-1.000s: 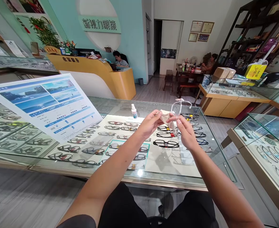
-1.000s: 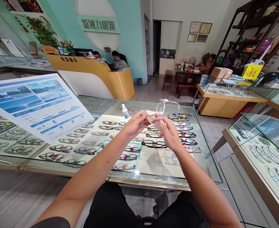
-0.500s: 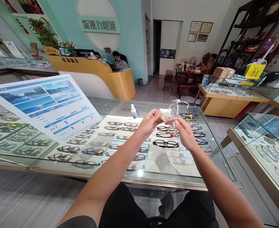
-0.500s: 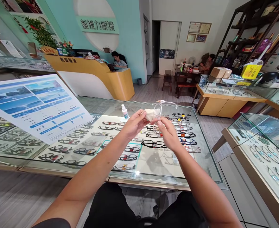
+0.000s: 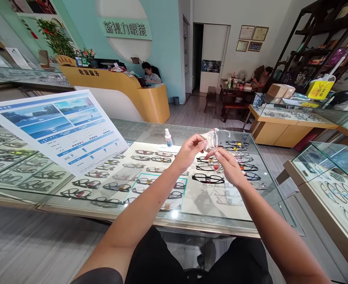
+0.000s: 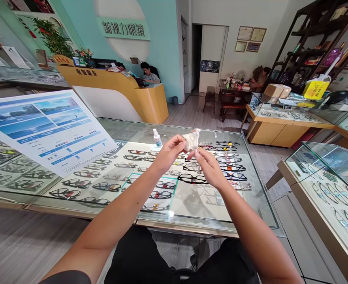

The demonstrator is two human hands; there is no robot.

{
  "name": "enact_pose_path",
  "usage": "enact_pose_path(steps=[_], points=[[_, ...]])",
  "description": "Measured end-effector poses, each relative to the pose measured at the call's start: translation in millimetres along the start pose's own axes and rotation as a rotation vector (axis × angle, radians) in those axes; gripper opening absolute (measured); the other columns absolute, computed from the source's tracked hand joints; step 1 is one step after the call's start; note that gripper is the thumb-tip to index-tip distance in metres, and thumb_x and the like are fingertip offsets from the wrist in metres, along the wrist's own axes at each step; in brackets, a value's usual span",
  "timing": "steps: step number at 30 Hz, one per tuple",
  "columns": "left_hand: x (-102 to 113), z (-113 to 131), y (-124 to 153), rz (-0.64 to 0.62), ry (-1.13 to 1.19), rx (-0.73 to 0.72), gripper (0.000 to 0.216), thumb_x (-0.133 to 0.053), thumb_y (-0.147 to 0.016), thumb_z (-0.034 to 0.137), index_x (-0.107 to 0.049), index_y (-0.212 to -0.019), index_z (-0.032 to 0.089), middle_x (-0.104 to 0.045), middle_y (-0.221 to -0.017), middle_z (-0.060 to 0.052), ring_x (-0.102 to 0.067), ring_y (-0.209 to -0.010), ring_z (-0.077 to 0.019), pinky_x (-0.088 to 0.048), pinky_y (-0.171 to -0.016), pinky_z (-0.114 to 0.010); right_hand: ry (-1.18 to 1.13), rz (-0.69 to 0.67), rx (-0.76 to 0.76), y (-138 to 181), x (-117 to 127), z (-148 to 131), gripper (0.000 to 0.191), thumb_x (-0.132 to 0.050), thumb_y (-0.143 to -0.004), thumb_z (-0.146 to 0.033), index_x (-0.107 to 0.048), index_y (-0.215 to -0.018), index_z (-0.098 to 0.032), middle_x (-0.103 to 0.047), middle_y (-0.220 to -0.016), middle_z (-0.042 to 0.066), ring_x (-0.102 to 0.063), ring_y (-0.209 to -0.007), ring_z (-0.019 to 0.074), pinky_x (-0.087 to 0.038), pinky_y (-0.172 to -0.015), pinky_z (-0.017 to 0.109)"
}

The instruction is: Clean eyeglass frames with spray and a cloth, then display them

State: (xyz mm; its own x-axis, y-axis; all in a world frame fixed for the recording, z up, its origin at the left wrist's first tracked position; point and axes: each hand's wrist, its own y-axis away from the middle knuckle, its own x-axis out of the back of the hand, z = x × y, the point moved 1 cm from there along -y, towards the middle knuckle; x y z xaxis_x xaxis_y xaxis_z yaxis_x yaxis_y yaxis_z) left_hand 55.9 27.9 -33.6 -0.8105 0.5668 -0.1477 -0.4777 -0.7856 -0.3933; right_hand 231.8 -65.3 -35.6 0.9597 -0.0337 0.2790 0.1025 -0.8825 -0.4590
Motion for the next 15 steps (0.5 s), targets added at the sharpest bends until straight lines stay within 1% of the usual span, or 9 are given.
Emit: enact_pose_path(steps=[2,4,7,9,12,15], points=[[0.6,-0.5,-0.7,-0.016,0.028,0.017,0.039,-0.077,-0.094,0.058,-0.073,-0.096,0.019,-0.067,-0.093,-0.003,-0.059,-0.084,-0.0154,-0.049,-0.079,-0.03,-0.015,-0.021,-0.006,-0.3,0.0,-1.5,0.045,-0.048,-0.114,-0.056,-0.08,-0.105,-0.026,-0.076,-0.107,0.005,-0.065,-0.105,0.0261,-0.044,-0.103,0.04],[0.3,0.4,-1.2,-0.014,0.067,0.043,0.038,-0.072,-0.096,0.057,-0.077,-0.102,0.02,-0.071,-0.098,-0.004,-0.06,-0.084,-0.0165,-0.048,-0.076,-0.03,-0.051,-0.04,-0.003,-0.6,0.2,-3.8,0.045,-0.048,-0.114,-0.055,-0.081,-0.104,-0.025,-0.075,-0.108,0.005,-0.065,-0.109,0.0267,-0.044,-0.106,0.04],[-1.9,5.2,-0.3,0.029,0.01,0.016,0.026,-0.075,-0.094,0.044,-0.079,-0.107,0.022,-0.075,-0.11,-0.006,-0.06,-0.083,-0.0159,-0.046,-0.072,-0.03,-0.096,-0.057,0.002,-1.0,0.6,-6.1,0.046,-0.048,-0.114,-0.054,-0.081,-0.102,-0.025,-0.076,-0.113,0.006,-0.064,-0.115,0.0273,-0.043,-0.109,0.04],[-4.3,9.1,1.5,0.048,-0.05,-0.026,0.024,-0.08,-0.092,0.038,-0.079,-0.111,0.023,-0.076,-0.12,-0.007,-0.062,-0.086,-0.0158,-0.046,-0.073,-0.029,-0.112,-0.065,-0.003,-1.1,0.7,-5.9,0.045,-0.049,-0.114,-0.054,-0.081,-0.101,-0.025,-0.076,-0.113,0.006,-0.064,-0.116,0.0272,-0.043,-0.11,0.04],[-8.2,11.7,4.3,0.027,-0.054,-0.051,0.036,-0.085,-0.09,0.042,-0.077,-0.12,0.024,-0.076,-0.129,-0.009,-0.065,-0.09,-0.0171,-0.049,-0.08,-0.03,-0.121,-0.077,-0.019,-1.0,0.7,-3.9,0.046,-0.049,-0.113,-0.057,-0.08,-0.102,-0.025,-0.077,-0.108,0.006,-0.066,-0.112,0.0275,-0.044,-0.11,0.041],[-10.4,9.0,6.3,0.016,-0.023,-0.048,0.059,-0.09,-0.087,0.045,-0.068,-0.139,0.027,-0.075,-0.126,-0.009,-0.069,-0.097,-0.0199,-0.052,-0.089,-0.033,-0.123,-0.096,-0.037,-0.6,-0.3,-2.7,0.048,-0.049,-0.112,-0.061,-0.078,-0.102,-0.025,-0.078,-0.104,0.006,-0.067,-0.112,0.0285,-0.046,-0.109,0.042]])
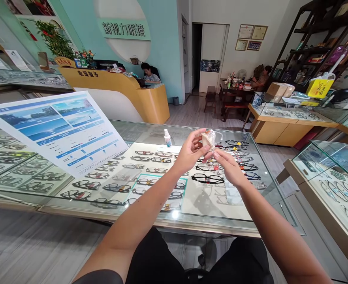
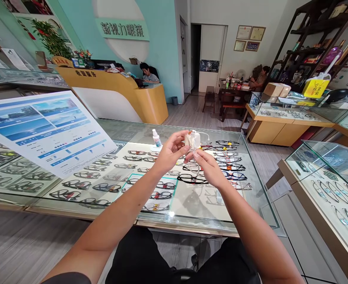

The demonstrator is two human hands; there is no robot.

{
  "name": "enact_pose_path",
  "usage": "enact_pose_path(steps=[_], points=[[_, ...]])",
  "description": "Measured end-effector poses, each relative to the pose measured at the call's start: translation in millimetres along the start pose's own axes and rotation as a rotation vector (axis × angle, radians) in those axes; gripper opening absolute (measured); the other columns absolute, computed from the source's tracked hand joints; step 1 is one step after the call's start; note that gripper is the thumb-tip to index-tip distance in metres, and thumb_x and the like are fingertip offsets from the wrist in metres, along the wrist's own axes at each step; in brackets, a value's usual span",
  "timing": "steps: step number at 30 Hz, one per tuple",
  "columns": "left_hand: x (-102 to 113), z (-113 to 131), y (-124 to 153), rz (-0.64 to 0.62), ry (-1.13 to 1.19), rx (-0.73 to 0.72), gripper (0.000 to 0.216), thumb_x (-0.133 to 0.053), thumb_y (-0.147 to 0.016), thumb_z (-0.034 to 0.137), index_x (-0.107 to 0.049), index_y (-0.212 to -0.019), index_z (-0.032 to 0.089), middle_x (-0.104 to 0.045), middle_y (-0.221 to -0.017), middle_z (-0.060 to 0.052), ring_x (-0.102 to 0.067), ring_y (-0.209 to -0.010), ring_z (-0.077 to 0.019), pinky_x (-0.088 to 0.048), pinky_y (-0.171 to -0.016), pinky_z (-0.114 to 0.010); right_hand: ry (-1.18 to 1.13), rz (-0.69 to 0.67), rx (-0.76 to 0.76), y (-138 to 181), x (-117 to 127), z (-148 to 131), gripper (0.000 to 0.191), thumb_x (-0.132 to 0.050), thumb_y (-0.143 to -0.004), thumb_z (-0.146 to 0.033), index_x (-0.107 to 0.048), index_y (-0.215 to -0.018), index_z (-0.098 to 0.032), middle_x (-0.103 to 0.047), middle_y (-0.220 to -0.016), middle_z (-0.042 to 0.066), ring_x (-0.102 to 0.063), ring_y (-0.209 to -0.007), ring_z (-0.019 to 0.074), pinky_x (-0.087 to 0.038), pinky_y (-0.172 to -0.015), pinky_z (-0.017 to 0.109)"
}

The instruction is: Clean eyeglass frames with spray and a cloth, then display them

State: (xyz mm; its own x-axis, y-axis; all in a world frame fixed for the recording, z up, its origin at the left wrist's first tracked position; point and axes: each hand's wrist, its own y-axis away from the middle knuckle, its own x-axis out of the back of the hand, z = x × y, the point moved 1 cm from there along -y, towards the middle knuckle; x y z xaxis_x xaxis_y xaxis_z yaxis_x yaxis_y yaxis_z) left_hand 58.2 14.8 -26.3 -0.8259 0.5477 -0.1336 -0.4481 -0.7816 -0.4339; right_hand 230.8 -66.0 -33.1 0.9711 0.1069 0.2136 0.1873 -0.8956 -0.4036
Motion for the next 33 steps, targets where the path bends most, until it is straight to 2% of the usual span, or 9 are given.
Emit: enact_pose_path(steps=[4,10,12,16,19,22,24,27,33], points=[[-1.6,-7.7,1.1,0.025,0.017,0.029,0.077,-0.09,-0.088,0.045,-0.046,-0.15,0.031,-0.075,-0.114,-0.006,-0.07,-0.094,-0.0185,-0.052,-0.088,-0.032,-0.019,-0.015,0.001,0.4,-2.0,-0.9,0.046,-0.051,-0.112,-0.061,-0.078,-0.101,-0.024,-0.078,-0.103,0.006,-0.067,-0.112,0.0278,-0.047,-0.106,0.041],[-4.0,-15.6,0.1,0.044,0.072,0.013,0.063,-0.093,-0.084,0.05,-0.039,-0.108,0.028,-0.067,-0.09,0.006,-0.06,-0.078,-0.0126,-0.046,-0.076,-0.027,-0.012,-0.013,0.02,0.9,-2.3,-1.1,0.045,-0.049,-0.113,-0.058,-0.078,-0.104,-0.024,-0.078,-0.105,0.006,-0.066,-0.108,0.0265,-0.045,-0.104,0.04],[-4.3,-15.6,0.1,0.049,0.03,0.012,0.059,-0.091,-0.085,0.053,-0.042,-0.105,0.027,-0.067,-0.094,0.003,-0.061,-0.084,-0.0133,-0.045,-0.077,-0.026,-0.007,-0.011,0.022,1.3,-2.2,-1.2,0.046,-0.049,-0.113,-0.058,-0.078,-0.104,-0.024,-0.078,-0.107,0.006,-0.066,-0.11,0.027,-0.046,-0.103,0.04],[-4.6,-12.2,0.5,0.066,0.0,-0.007,0.059,-0.091,-0.085,0.054,-0.054,-0.12,0.025,-0.07,-0.122,-0.006,-0.066,-0.108,-0.0186,-0.049,-0.091,-0.029,-0.014,-0.006,0.012,2.0,-2.8,-2.4,0.047,-0.049,-0.112,-0.061,-0.078,-0.105,-0.025,-0.077,-0.107,0.006,-0.067,-0.114,0.0284,-0.048,-0.102,0.041],[-5.2,-10.5,0.7,0.042,0.035,0.019,0.066,-0.091,-0.085,0.056,-0.057,-0.134,0.026,-0.07,-0.131,-0.009,-0.069,-0.105,-0.0196,-0.051,-0.089,-0.031,-0.041,-0.02,0.025,2.0,-3.1,-3.3,0.045,-0.05,-0.113,-0.059,-0.079,-0.104,-0.025,-0.078,-0.104,0.006,-0.068,-0.112,0.0283,-0.048,-0.106,0.042],[-6.0,-10.6,1.0,-0.035,0.08,0.076,0.068,-0.088,-0.088,0.058,-0.058,-0.14,0.026,-0.074,-0.103,-0.003,-0.062,-0.071,-0.0137,-0.048,-0.071,-0.029,-0.046,-0.028,0.028,1.9,-2.5,-3.7,0.045,-0.05,-0.113,-0.059,-0.079,-0.102,-0.026,-0.078,-0.105,0.006,-0.069,-0.111,0.0281,-0.048,-0.107,0.042],[-6.5,-10.2,1.2,-0.071,0.092,0.12,0.064,-0.086,-0.088,0.061,-0.061,-0.133,0.024,-0.068,-0.081,0.003,-0.052,-0.057,-0.0114,-0.043,-0.063,-0.029,-0.048,-0.03,0.022,1.9,-2.1,-3.5,0.045,-0.051,-0.112,-0.06,-0.079,-0.103,-0.026,-0.078,-0.105,0.006,-0.069,-0.11,0.0283,-0.049,-0.106,0.042],[-7.8,-7.7,1.7,-0.105,0.086,0.166,0.057,-0.085,-0.088,0.066,-0.064,-0.117,0.021,-0.059,-0.066,0.005,-0.047,-0.053,-0.011,-0.038,-0.06,-0.028,-0.051,-0.027,0.022,2.0,-2.0,-2.9,0.045,-0.051,-0.111,-0.061,-0.079,-0.105,-0.026,-0.078,-0.105,0.005,-0.069,-0.108,0.0283,-0.049,-0.105,0.042],[-10.4,-3.9,3.2,-0.155,0.115,0.204,0.054,-0.078,-0.091,0.071,-0.064,-0.103,0.02,-0.045,-0.061,0.007,-0.035,-0.057,-0.0101,-0.03,-0.06,-0.028,-0.028,-0.01,0.051,2.3,-2.6,-2.5,0.042,-0.051,-0.113,-0.058,-0.079,-0.106,-0.027,-0.078,-0.11,0.005,-0.068,-0.11,0.0274,-0.048,-0.105,0.041]])
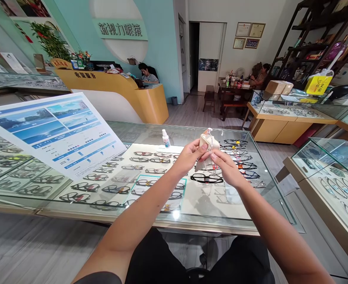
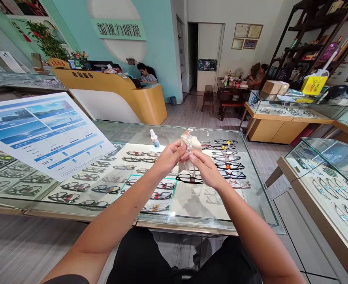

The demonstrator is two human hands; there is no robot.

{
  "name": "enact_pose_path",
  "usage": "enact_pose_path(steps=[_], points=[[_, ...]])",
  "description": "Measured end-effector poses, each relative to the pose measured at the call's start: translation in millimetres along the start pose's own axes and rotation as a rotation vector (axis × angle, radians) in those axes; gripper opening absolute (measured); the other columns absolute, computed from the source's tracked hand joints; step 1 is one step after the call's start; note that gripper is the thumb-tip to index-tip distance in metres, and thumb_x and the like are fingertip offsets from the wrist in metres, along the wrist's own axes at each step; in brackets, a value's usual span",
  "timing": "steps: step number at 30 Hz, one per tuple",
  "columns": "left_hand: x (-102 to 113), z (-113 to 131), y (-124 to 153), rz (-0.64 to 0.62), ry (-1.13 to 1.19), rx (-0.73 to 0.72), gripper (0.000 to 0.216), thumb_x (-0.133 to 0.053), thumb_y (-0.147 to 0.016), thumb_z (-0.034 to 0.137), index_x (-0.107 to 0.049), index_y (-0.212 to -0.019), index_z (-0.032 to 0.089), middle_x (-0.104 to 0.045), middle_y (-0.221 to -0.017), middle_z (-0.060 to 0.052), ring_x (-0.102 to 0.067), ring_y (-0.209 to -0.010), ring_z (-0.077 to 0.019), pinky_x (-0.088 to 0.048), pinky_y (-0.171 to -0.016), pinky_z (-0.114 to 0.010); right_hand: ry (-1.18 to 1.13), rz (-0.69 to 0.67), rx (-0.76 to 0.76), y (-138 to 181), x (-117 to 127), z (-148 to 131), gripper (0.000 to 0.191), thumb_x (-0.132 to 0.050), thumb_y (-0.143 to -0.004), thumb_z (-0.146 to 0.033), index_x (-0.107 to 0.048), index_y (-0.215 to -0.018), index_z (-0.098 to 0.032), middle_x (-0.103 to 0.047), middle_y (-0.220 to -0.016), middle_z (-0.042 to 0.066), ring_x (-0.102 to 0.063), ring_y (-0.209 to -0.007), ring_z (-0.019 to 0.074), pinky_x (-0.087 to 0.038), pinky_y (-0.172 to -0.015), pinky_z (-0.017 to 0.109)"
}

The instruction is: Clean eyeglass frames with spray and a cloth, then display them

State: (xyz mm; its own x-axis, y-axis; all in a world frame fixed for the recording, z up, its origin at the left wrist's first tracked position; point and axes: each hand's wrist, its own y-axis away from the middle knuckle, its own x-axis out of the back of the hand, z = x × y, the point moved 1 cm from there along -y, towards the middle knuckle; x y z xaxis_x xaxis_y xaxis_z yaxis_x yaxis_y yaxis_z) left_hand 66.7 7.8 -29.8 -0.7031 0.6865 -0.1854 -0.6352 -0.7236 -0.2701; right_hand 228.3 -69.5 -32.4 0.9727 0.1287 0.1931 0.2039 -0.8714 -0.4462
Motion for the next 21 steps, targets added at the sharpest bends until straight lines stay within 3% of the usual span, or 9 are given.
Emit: enact_pose_path(steps=[6,14,21], points=[[0.1,-0.8,0.8,-0.019,0.012,0.002,0.053,-0.078,-0.092,0.07,-0.061,-0.089,0.021,-0.044,-0.064,0.005,-0.038,-0.061,-0.0118,-0.034,-0.061,-0.028,0.002,-0.01,-0.034,-1.1,1.1,-0.2,0.046,-0.051,-0.112,-0.062,-0.079,-0.105,-0.026,-0.078,-0.11,0.006,-0.069,-0.11,0.0279,-0.051,-0.103,0.041],[2.1,3.4,1.7,-0.072,0.129,0.032,0.044,-0.088,-0.088,0.057,-0.064,-0.093,0.02,-0.052,-0.06,0.005,-0.045,-0.053,-0.0107,-0.038,-0.058,-0.028,-0.15,-0.044,-0.1,-2.9,0.5,5.0,0.044,-0.054,-0.11,-0.057,-0.081,-0.098,-0.025,-0.078,-0.103,0.007,-0.069,-0.115,0.0298,-0.052,-0.109,0.045],[8.9,15.7,5.0,-0.088,-0.031,-0.003,0.039,-0.089,-0.088,0.05,-0.073,-0.106,0.019,-0.068,-0.064,0.002,-0.061,-0.051,-0.0151,-0.049,-0.061,-0.032,-0.183,-0.099,-0.077,-3.7,1.3,2.6,0.043,-0.054,-0.111,-0.055,-0.081,-0.097,-0.024,-0.079,-0.101,0.007,-0.071,-0.106,0.029,-0.053,-0.106,0.046]])
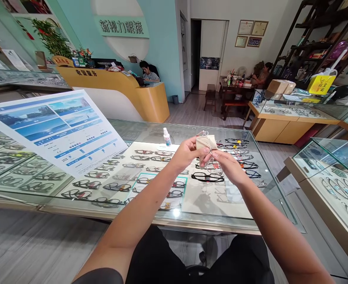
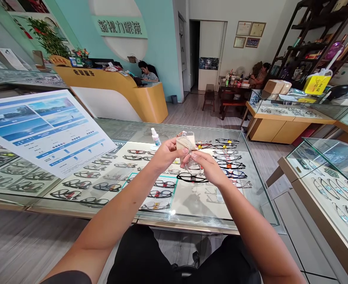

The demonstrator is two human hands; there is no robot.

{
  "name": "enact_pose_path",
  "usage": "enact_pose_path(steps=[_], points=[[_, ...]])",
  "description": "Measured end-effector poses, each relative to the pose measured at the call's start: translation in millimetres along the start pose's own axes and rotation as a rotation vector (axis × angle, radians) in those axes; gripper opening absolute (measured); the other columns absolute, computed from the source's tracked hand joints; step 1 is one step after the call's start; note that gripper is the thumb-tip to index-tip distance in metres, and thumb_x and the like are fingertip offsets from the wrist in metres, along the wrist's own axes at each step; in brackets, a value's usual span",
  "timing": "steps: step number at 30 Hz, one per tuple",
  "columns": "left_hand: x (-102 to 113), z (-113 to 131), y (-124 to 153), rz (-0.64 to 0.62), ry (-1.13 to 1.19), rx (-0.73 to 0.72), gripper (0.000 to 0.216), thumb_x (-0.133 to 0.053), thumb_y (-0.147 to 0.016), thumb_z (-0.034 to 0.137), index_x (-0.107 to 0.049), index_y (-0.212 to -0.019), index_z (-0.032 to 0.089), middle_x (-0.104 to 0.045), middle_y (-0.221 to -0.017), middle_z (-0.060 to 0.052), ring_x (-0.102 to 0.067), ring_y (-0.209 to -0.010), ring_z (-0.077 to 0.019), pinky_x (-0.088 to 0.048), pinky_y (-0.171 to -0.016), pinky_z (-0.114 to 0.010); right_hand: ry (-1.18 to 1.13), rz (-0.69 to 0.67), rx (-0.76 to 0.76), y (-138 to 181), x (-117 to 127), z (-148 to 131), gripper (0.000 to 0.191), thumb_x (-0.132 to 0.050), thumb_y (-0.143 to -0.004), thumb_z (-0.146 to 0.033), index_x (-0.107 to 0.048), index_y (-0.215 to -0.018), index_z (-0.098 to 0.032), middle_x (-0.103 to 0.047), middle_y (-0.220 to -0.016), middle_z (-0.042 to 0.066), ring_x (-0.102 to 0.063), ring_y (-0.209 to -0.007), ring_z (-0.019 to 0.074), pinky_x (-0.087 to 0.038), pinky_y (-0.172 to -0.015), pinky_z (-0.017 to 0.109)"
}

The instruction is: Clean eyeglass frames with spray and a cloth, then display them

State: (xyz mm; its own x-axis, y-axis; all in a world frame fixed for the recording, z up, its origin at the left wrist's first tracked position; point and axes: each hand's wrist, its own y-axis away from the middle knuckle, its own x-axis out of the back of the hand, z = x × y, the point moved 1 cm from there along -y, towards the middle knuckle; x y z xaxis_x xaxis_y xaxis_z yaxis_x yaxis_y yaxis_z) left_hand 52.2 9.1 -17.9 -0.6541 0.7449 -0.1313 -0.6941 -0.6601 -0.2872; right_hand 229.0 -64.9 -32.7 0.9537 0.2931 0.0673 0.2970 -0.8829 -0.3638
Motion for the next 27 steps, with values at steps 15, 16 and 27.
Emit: enact_pose_path(steps=[15,16,27], points=[[-11.4,-14.6,-4.4,0.083,0.115,-0.058,0.05,-0.083,-0.09,0.064,-0.066,-0.098,0.018,-0.058,-0.053,0.006,-0.048,-0.043,-0.0094,-0.043,-0.053,-0.026,-0.051,0.019,-0.01,0.8,-2.0,-0.9,0.038,-0.056,-0.111,-0.049,-0.082,-0.101,-0.023,-0.077,-0.098,0.007,-0.069,-0.104,0.0282,-0.05,-0.1,0.042],[-11.9,-14.8,-4.5,0.08,0.123,-0.052,0.05,-0.083,-0.09,0.064,-0.067,-0.099,0.017,-0.057,-0.053,0.006,-0.047,-0.044,-0.009,-0.043,-0.053,-0.025,-0.05,0.02,-0.003,0.8,-1.1,0.3,0.038,-0.056,-0.112,-0.049,-0.082,-0.102,-0.023,-0.077,-0.099,0.007,-0.069,-0.105,0.0281,-0.05,-0.1,0.041],[-5.3,-6.7,0.0,0.08,-0.022,-0.079,0.045,-0.091,-0.086,0.052,-0.062,-0.099,0.021,-0.065,-0.057,0.005,-0.057,-0.043,-0.0131,-0.049,-0.05,-0.028,-0.051,-0.018,0.02,0.1,-2.2,4.4,0.04,-0.052,-0.114,-0.043,-0.082,-0.098,-0.022,-0.077,-0.099,0.007,-0.068,-0.101,0.0257,-0.049,-0.101,0.04]])
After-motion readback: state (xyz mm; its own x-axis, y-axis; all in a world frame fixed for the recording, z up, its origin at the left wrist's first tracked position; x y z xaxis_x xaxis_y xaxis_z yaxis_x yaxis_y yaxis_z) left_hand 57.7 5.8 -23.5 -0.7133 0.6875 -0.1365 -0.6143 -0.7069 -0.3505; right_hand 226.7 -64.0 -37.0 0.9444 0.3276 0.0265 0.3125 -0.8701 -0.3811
